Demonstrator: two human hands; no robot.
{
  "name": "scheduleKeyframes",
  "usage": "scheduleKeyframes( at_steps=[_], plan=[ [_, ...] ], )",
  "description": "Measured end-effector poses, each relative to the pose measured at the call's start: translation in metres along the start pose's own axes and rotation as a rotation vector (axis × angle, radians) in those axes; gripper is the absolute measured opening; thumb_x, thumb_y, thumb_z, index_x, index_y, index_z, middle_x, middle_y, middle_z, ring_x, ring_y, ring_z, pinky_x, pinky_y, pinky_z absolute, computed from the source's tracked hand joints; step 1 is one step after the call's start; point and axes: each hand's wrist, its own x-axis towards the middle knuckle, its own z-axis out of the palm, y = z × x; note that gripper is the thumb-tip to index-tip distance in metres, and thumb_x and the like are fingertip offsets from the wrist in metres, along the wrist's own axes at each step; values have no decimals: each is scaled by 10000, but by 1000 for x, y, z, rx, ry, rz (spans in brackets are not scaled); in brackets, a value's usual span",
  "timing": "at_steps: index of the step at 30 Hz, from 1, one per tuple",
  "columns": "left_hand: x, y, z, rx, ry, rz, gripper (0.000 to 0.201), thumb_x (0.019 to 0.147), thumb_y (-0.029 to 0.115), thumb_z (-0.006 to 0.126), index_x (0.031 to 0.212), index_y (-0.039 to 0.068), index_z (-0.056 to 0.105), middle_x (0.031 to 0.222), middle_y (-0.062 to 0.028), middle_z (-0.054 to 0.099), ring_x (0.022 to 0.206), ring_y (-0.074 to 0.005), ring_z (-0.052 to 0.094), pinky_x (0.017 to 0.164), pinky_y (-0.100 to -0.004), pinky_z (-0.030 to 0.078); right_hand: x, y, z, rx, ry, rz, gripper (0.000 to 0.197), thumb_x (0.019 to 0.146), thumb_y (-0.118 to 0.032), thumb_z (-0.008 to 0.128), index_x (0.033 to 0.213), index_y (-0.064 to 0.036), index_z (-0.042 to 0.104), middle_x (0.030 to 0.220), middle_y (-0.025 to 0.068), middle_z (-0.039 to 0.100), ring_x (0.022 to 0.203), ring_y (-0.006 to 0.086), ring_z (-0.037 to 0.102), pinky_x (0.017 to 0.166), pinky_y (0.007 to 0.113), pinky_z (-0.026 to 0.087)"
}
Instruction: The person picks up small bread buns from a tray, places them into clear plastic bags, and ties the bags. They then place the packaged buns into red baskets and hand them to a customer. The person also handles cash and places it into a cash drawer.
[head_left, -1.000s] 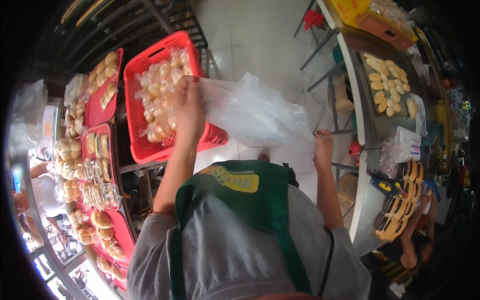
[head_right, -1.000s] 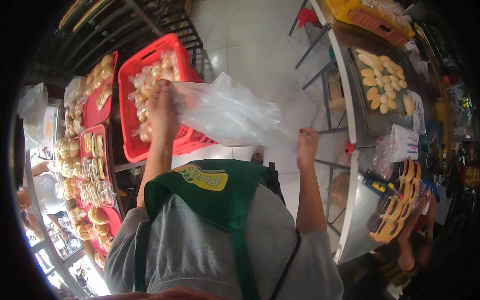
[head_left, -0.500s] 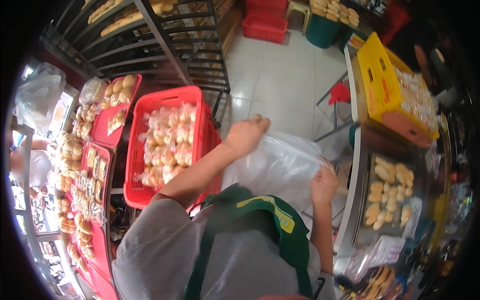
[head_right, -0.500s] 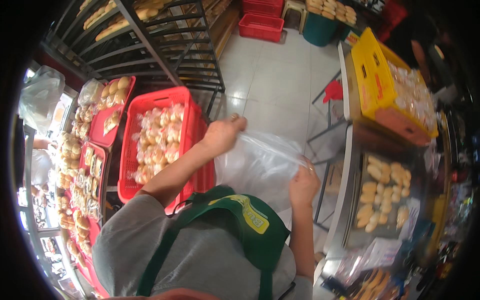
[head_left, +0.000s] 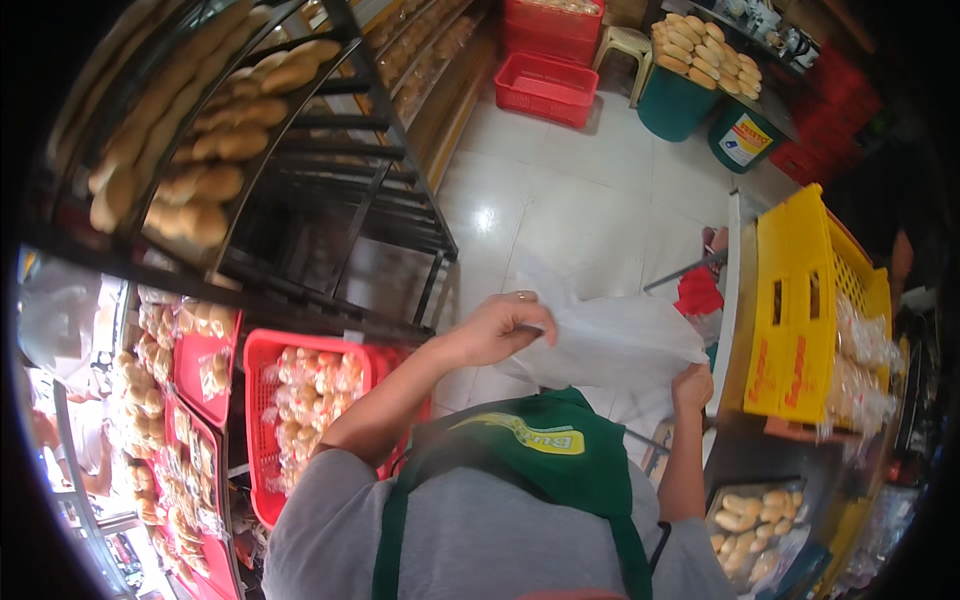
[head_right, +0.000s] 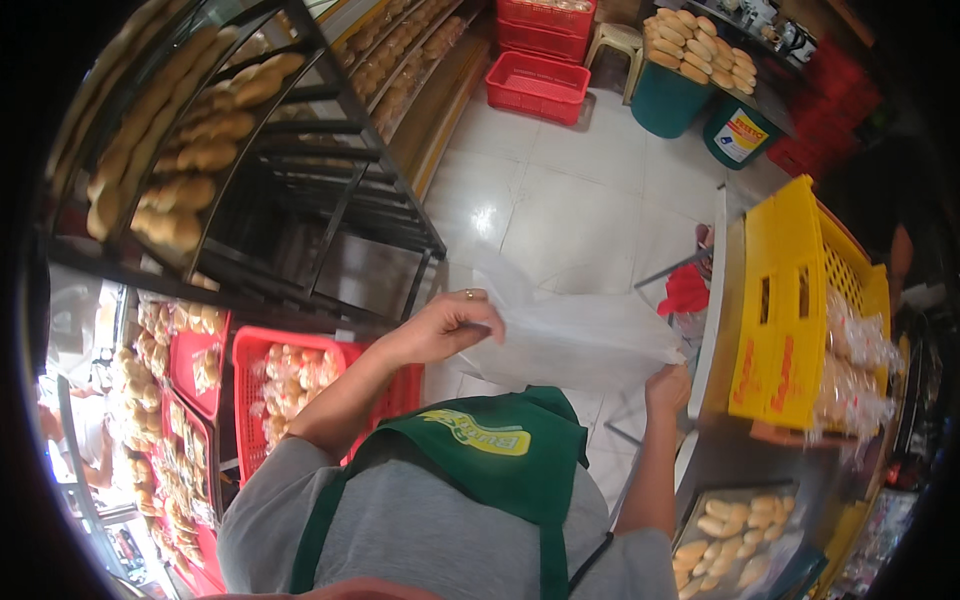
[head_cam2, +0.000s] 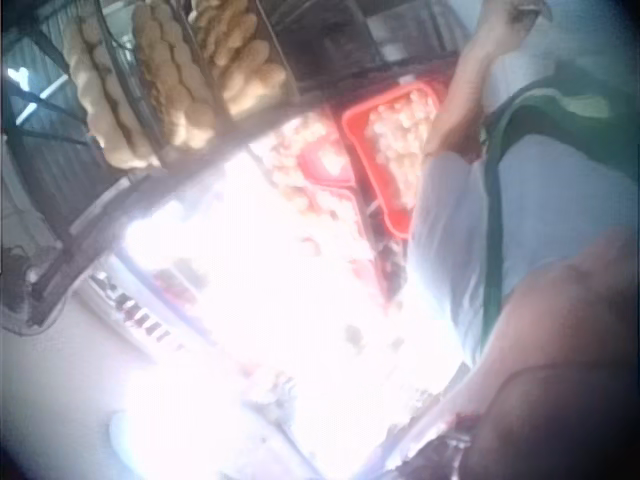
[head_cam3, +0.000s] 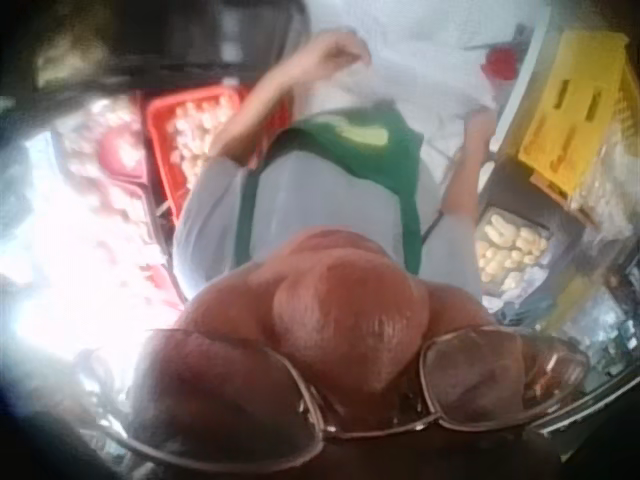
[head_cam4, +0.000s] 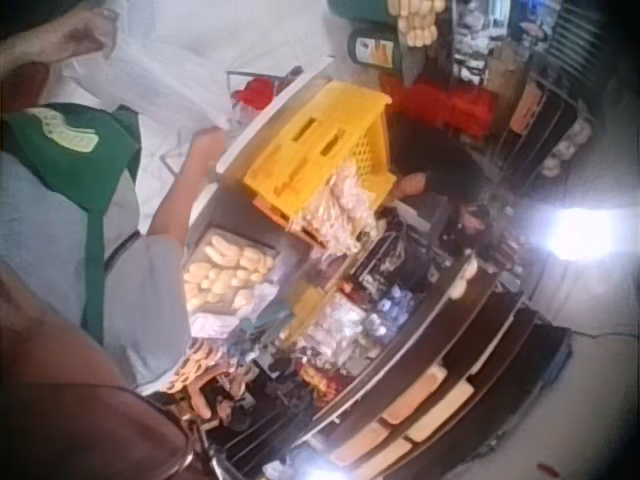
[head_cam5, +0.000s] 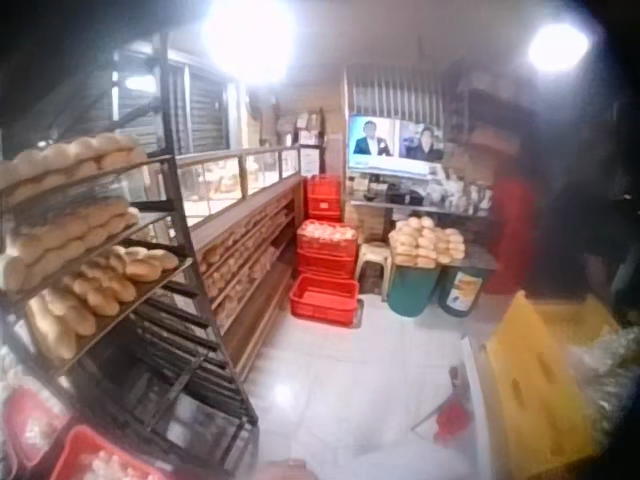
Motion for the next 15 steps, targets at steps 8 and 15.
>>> scheduleKeyframes(
  at_steps=[8,15],
  plan=[
    [149,-133,-87,1072,239,-692,386,828,63,537,1172,215,627,1362,-189,446,1020,-349,595,848,-420,514,223,-150,24,2039,-498,222,123,840,-56,676,945,3,655,928,69,692,848,172,651,775,301,519],
    [281,-159,-252,690,889,-420,328,779,-10,556,1096,30,631,1312,-229,498,1075,-409,577,898,-472,475,399,-253,-56,1431,-418,-282,262,796,-16,698,1053,-14,651,853,0,603,786,64,534,711,202,451]
  ],
)
